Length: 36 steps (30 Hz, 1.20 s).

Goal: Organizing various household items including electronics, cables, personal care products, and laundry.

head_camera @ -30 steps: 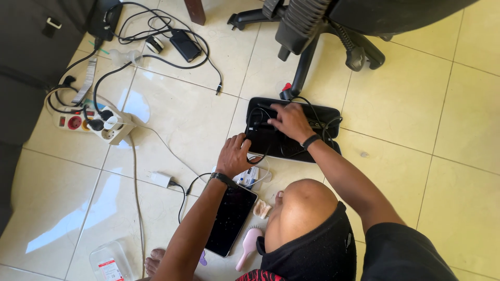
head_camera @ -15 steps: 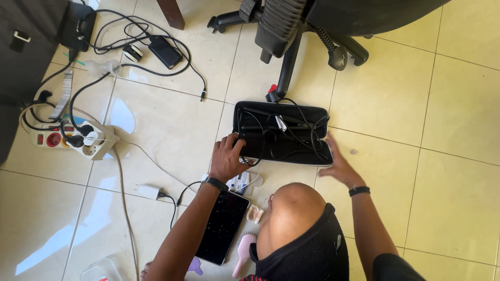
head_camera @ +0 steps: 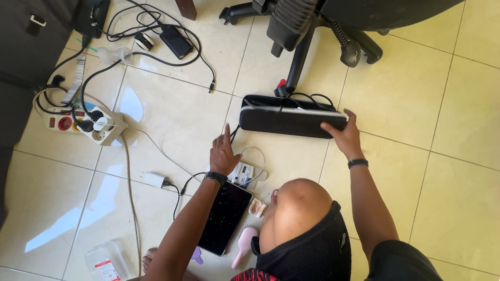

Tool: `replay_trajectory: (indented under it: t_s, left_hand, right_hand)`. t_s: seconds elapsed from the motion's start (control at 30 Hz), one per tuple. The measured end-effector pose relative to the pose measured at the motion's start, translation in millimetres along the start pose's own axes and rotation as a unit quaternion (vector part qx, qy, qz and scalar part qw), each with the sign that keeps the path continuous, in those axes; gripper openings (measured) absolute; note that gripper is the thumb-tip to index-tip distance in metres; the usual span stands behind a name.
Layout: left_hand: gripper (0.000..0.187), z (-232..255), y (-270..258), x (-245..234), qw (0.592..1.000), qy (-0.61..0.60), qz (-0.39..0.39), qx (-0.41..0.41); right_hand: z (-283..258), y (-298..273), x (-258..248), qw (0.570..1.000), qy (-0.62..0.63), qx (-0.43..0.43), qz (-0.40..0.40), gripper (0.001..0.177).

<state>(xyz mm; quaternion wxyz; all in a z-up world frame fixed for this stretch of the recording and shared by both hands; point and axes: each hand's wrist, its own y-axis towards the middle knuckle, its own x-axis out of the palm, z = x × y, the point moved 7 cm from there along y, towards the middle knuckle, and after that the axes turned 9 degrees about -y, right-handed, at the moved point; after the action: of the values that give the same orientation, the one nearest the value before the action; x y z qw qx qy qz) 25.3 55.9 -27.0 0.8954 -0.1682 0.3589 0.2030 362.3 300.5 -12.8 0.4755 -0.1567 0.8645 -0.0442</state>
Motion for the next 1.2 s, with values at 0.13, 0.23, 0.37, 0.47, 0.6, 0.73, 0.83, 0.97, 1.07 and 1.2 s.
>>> replay_trajectory:
  t_s: [0.13, 0.23, 0.37, 0.47, 0.6, 0.73, 0.83, 0.97, 1.07, 1.2]
  left_hand:
    - [0.094, -36.5, -3.8, 28.0, 0.996, 0.055, -0.052, -0.04]
    - [0.065, -35.3, -3.9, 23.8, 0.995, 0.097, -0.036, -0.006]
    - [0.026, -42.8, 3.9, 15.9, 0.995, -0.092, -0.013, -0.041]
    - [0.023, -48.6, 10.5, 2.2, 0.979, -0.172, -0.005, -0.113]
    - [0.027, -60.0, 19.0, -13.1, 0.959, -0.241, -0.008, -0.151]
    - [0.045, -79.0, 20.5, -12.5, 0.877, -0.415, -0.042, -0.239]
    - [0.082, -77.2, 39.2, -34.8, 0.82, -0.494, -0.101, -0.272]
    - [0.11, -23.1, 67.3, -132.7, 0.84, -0.453, -0.153, -0.255]
    - [0.074, -29.6, 103.1, -191.4, 0.86, -0.491, -0.074, -0.122]
    - [0.062, -12.7, 80.6, -290.7, 0.856, -0.496, -0.009, -0.144]
  right_hand:
    - [-1.4, 30.2, 19.9, 0.98, 0.159, 0.116, -0.039, 0.101]
    - [-8.5, 36.4, 25.7, 0.959, 0.188, 0.191, -0.09, 0.09]
    - [-3.5, 42.7, 32.0, 0.962, 0.112, 0.217, -0.122, 0.088]
    - [11.6, 38.8, 47.0, 0.945, 0.165, 0.217, -0.179, 0.075]
    - [-0.6, 20.5, 57.1, 0.939, 0.3, 0.099, -0.135, 0.058]
    - [-7.2, 1.7, 71.9, 0.884, 0.449, 0.108, -0.079, 0.049]
    - [-30.2, -3.8, 80.1, 0.867, 0.479, 0.111, -0.077, 0.048]
    - [-103.6, -3.4, 80.1, 0.847, 0.511, 0.063, -0.135, 0.045]
    - [-184.3, 4.9, 64.7, 0.833, 0.524, -0.014, -0.179, 0.041]
    - [-289.7, -5.5, 41.0, 0.847, 0.499, -0.037, -0.183, 0.042]
